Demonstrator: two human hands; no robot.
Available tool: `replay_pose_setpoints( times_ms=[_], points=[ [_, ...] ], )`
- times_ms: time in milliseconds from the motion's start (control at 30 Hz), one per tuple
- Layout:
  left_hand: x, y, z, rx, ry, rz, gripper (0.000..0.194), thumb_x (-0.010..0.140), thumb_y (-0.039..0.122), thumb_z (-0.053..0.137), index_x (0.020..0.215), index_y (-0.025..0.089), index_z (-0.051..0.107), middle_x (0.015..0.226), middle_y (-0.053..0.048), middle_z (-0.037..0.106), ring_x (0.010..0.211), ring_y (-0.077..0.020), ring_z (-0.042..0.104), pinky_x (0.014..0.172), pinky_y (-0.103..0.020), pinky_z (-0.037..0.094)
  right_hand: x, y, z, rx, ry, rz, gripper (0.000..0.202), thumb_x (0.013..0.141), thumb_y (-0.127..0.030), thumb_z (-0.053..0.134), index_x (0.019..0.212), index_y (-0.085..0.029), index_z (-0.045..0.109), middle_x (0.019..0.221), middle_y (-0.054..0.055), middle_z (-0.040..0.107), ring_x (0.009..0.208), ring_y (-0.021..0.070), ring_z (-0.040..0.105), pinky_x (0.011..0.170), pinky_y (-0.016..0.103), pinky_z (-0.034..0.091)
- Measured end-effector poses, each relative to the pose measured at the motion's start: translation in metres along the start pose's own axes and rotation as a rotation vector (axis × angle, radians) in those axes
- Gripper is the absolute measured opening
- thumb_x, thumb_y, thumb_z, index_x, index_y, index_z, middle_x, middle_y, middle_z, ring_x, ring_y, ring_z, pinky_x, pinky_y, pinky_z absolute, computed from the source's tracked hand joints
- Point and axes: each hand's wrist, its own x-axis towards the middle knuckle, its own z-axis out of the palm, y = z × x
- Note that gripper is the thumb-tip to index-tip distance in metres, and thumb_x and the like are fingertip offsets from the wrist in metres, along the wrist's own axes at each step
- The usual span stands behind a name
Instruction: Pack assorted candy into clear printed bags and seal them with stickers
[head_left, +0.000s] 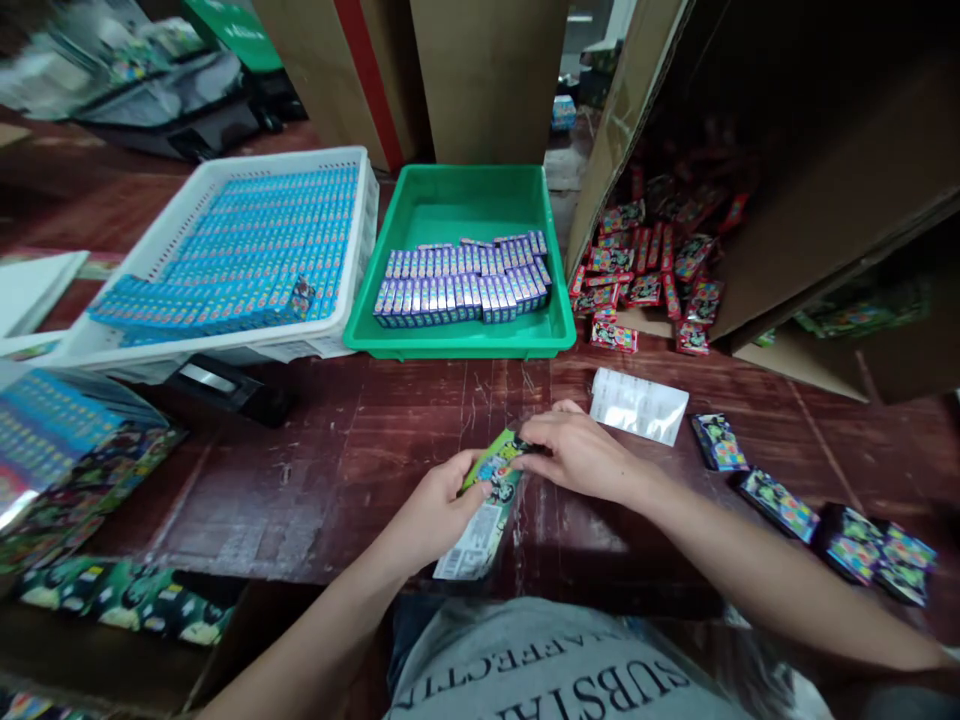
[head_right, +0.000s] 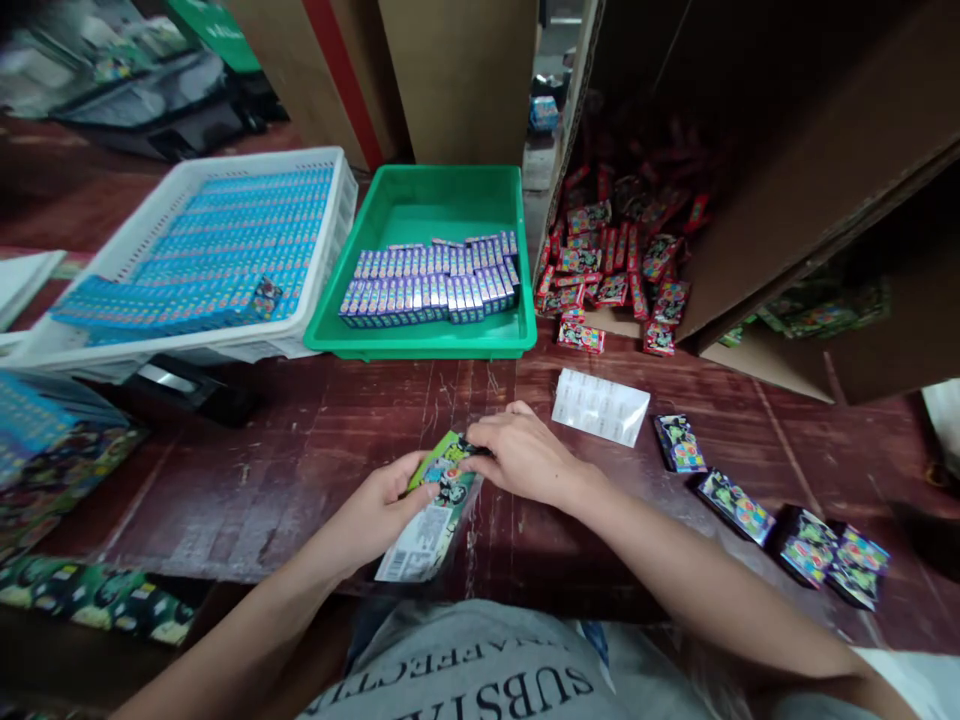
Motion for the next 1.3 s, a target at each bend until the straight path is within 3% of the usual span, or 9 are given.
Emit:
replay_pose_setpoints(
  times_ms=[133,233,333,500,633,833,967,1067,1300],
  points=[
    [0.002,0.015,-0.014,-0.123,-0.164,-0.058,0.047,0.073,0.023,0.082,0.118,0.017,0.070,0.116,-0.010,0.075,0.109,-0.0269,0.069,0.097,-0.040,0.053,0.009,-0.007,-0.038,0.113,-0.239,-0.256,0.011,0.097,-0.035,0.066,0.099,-0.025,0.071,0.138,0.003,0.066,0.136,0.0250,0.056,0.124,0.059,0.008],
    [0.008,0.019,-0.023,-0.206,0.042,-0.022,0.040,0.070,0.026,0.085,0.108,0.016,0.074,0.108,-0.009,0.079,0.102,-0.0266,0.072,0.095,-0.040,0.055,0.018,-0.010,-0.037,0.197,0.026,-0.159,0.022,0.096,-0.039,0.068,0.112,-0.026,0.068,0.159,0.008,0.046,0.150,0.0282,0.038,0.125,0.059,0.015],
    [0.017,0.013,-0.023,-0.366,0.313,0.048,0.041,0.072,0.034,0.087,0.108,0.016,0.075,0.108,-0.010,0.079,0.099,-0.0264,0.074,0.091,-0.038,0.056,0.027,-0.017,-0.004,0.416,0.372,0.063,0.056,0.092,-0.046,0.071,0.140,-0.027,0.049,0.149,0.013,0.055,0.137,0.0260,0.055,0.113,0.048,0.045],
    [0.031,-0.012,-0.005,-0.349,0.515,0.133,0.040,0.085,0.042,0.077,0.115,0.017,0.069,0.113,-0.011,0.077,0.099,-0.0262,0.073,0.089,-0.037,0.057,0.035,-0.028,0.071,0.356,0.367,0.395,0.033,0.105,-0.047,0.042,0.119,-0.021,0.055,0.104,0.011,0.076,0.096,0.0311,0.075,0.081,0.042,0.057],
    [0.034,-0.035,0.004,-0.128,0.712,0.210,0.044,0.098,0.042,0.061,0.137,0.023,0.055,0.129,-0.010,0.070,0.117,-0.0241,0.067,0.103,-0.038,0.051,0.039,-0.021,0.096,0.357,0.420,0.426,0.037,0.105,-0.045,0.040,0.131,-0.020,0.049,0.120,0.015,0.072,0.109,0.0337,0.072,0.088,0.046,0.056],
    [0.017,-0.049,-0.003,-0.311,0.436,0.243,0.085,0.097,0.035,0.063,0.161,0.035,0.007,0.140,-0.011,0.061,0.111,-0.0208,0.070,0.094,-0.036,0.057,0.037,-0.004,0.085,0.627,0.442,0.215,0.047,0.104,-0.038,0.050,0.148,-0.026,0.039,0.139,0.011,0.061,0.125,0.0213,0.063,0.106,0.040,0.050],
    [0.003,-0.048,-0.026,-0.243,0.253,0.126,0.062,0.093,0.035,0.069,0.148,0.028,0.042,0.123,-0.009,0.069,0.102,-0.0216,0.071,0.089,-0.036,0.058,0.029,0.002,0.080,0.839,0.249,0.192,0.033,0.101,-0.037,0.057,0.132,-0.027,0.053,0.110,0.004,0.070,0.099,0.0170,0.069,0.087,0.033,0.056],
    [0.001,-0.043,-0.043,-0.096,0.314,0.137,0.028,0.098,0.038,0.061,0.121,0.025,0.068,0.129,-0.009,0.068,0.118,-0.0238,0.065,0.104,-0.040,0.050,0.030,0.004,0.074,0.820,0.262,0.183,0.021,0.099,-0.035,0.061,0.118,-0.026,0.064,0.118,0.005,0.069,0.108,0.0178,0.066,0.092,0.034,0.054],
    [0.012,-0.024,-0.050,-0.177,0.462,0.093,0.035,0.091,0.035,0.070,0.125,0.027,0.066,0.111,-0.003,0.075,0.104,-0.0197,0.069,0.094,-0.035,0.053,0.042,0.000,0.061,0.608,0.352,0.119,0.027,0.099,-0.025,0.061,0.125,-0.030,0.068,0.115,0.003,0.074,0.108,0.0164,0.068,0.098,0.035,0.052]
  ],
)
